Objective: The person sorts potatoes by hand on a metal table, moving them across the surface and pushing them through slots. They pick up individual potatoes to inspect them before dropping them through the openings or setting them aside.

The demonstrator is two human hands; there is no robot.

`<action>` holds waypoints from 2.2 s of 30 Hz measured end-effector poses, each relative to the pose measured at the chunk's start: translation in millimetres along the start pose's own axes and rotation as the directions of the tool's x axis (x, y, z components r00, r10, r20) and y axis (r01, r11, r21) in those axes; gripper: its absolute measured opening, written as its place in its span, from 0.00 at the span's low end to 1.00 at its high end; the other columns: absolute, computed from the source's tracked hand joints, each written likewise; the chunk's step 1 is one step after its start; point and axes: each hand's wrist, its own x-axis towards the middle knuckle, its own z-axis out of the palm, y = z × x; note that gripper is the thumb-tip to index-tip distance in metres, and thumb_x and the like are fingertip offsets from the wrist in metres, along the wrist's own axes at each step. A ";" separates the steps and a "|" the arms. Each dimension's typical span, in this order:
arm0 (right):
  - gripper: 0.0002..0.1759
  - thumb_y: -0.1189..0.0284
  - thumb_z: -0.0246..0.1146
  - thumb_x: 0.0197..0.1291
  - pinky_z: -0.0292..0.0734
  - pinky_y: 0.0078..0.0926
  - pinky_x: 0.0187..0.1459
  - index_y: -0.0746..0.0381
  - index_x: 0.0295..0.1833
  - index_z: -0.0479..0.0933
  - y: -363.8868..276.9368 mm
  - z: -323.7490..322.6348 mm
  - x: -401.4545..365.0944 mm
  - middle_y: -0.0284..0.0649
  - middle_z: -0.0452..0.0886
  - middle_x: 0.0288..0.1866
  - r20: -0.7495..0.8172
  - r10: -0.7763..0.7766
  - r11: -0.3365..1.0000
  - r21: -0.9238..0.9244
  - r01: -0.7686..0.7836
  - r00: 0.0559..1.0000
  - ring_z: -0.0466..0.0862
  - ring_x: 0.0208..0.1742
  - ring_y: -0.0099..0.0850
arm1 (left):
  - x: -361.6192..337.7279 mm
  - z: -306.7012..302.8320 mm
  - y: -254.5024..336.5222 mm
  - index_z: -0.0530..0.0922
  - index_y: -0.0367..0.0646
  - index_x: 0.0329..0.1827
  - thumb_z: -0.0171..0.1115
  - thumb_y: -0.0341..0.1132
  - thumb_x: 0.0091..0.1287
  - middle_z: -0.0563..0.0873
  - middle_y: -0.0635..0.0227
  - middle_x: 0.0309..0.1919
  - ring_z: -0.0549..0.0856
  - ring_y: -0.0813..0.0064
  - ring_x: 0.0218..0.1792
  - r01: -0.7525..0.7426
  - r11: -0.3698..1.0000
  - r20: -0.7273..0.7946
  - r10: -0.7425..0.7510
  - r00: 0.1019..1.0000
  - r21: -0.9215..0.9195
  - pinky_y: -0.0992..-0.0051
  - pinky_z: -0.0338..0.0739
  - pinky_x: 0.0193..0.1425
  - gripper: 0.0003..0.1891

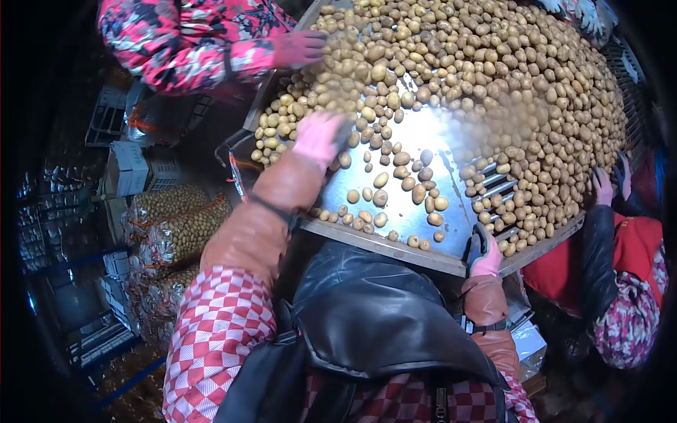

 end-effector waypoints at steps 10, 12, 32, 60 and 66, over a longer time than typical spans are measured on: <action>0.18 0.73 0.65 0.68 0.80 0.34 0.61 0.65 0.62 0.83 -0.3 2.8 -2.5 0.48 0.88 0.55 -0.018 0.041 0.999 0.022 -0.041 0.999 0.88 0.57 0.39 | 77.5 50.0 59.9 0.74 0.67 0.76 0.64 0.67 0.65 0.65 0.58 0.81 0.61 0.52 0.81 0.263 0.963 0.416 -0.262 0.871 0.057 0.48 0.55 0.83 0.36; 0.18 0.73 0.65 0.68 0.80 0.34 0.61 0.65 0.62 0.82 3.2 4.7 -4.7 0.48 0.88 0.55 -0.024 0.040 0.998 0.040 -0.039 0.999 0.88 0.57 0.39 | 26.8 35.0 48.4 0.78 0.63 0.72 0.62 0.62 0.69 0.67 0.53 0.78 0.64 0.50 0.79 0.190 0.982 0.349 -0.181 0.919 0.009 0.53 0.62 0.81 0.30; 0.19 0.73 0.65 0.68 0.78 0.33 0.63 0.64 0.63 0.82 6.8 2.6 1.9 0.46 0.88 0.56 0.010 0.020 0.999 -0.035 -0.020 1.000 0.87 0.58 0.38 | -59.1 24.5 66.5 0.72 0.62 0.75 0.57 0.57 0.71 0.70 0.63 0.77 0.63 0.54 0.80 0.038 0.996 0.483 -0.072 0.873 0.079 0.42 0.45 0.84 0.30; 0.43 0.45 0.76 0.55 0.75 0.41 0.69 0.56 0.72 0.76 -105.3 17.8 345.3 0.58 0.82 0.64 -0.094 -0.153 0.972 -0.195 0.132 0.984 0.81 0.67 0.51 | -126.0 -6.1 54.6 0.83 0.51 0.60 0.70 0.40 0.65 0.84 0.64 0.61 0.80 0.55 0.63 0.077 0.995 0.367 -0.048 0.929 -0.066 0.52 0.70 0.70 0.20; 0.42 0.39 0.72 0.55 0.67 0.47 0.76 0.42 0.74 0.74 -205.3 62.7 248.7 0.42 0.70 0.79 0.302 -0.214 0.903 -0.302 0.306 0.929 0.67 0.80 0.48 | -131.9 0.1 50.4 0.81 0.54 0.65 0.69 0.37 0.63 0.82 0.65 0.64 0.79 0.54 0.65 0.085 0.996 0.343 -0.066 0.937 -0.040 0.52 0.68 0.73 0.24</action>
